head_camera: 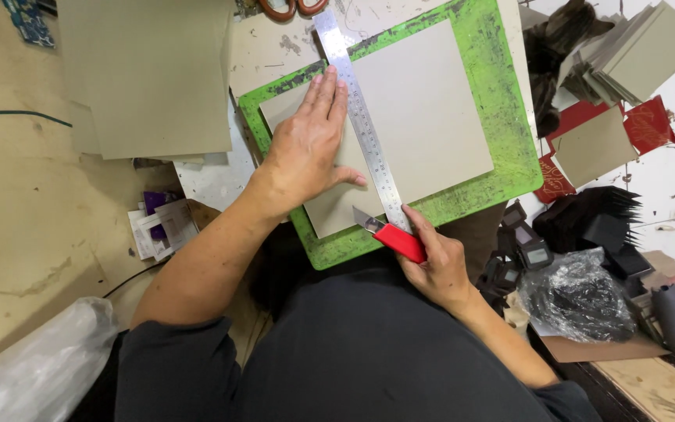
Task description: Cutting cardboard sheets using a utility knife and a metal ruler on a cutting mat
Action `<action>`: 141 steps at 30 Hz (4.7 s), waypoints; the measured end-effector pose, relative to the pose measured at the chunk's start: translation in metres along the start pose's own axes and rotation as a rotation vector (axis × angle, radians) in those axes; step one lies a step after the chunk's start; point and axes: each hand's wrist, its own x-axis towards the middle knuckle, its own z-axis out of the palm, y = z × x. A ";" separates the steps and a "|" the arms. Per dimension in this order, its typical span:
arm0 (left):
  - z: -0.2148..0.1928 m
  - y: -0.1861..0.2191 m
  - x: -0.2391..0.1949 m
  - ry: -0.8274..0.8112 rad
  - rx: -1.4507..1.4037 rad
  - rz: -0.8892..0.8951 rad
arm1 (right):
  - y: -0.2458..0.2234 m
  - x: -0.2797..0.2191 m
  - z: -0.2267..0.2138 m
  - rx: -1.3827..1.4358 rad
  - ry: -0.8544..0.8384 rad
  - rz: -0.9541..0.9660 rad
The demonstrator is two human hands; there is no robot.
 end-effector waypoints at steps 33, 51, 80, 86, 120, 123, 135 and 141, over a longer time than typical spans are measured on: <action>-0.025 0.026 -0.002 0.056 0.131 -0.031 | -0.025 0.044 -0.059 0.024 0.156 0.220; -0.009 0.047 0.011 0.043 0.173 -0.035 | -0.021 0.166 -0.018 -0.303 -0.198 0.143; -0.027 0.044 0.015 -0.130 0.431 0.003 | -0.092 0.047 -0.115 -0.344 -0.535 0.402; -0.017 0.049 0.018 -0.095 0.429 -0.003 | -0.055 0.148 -0.060 -0.336 -0.345 0.225; -0.026 0.045 0.015 -0.150 0.413 0.016 | -0.096 0.069 -0.113 -0.336 -0.327 0.383; -0.035 0.046 0.012 -0.182 0.435 0.031 | -0.068 0.123 -0.077 -0.336 -0.359 0.293; -0.019 0.049 0.007 0.101 0.154 -0.023 | -0.030 0.186 -0.034 -0.383 -0.379 0.087; -0.029 0.043 0.011 -0.139 0.408 0.019 | -0.062 0.118 -0.054 -0.246 -0.496 0.283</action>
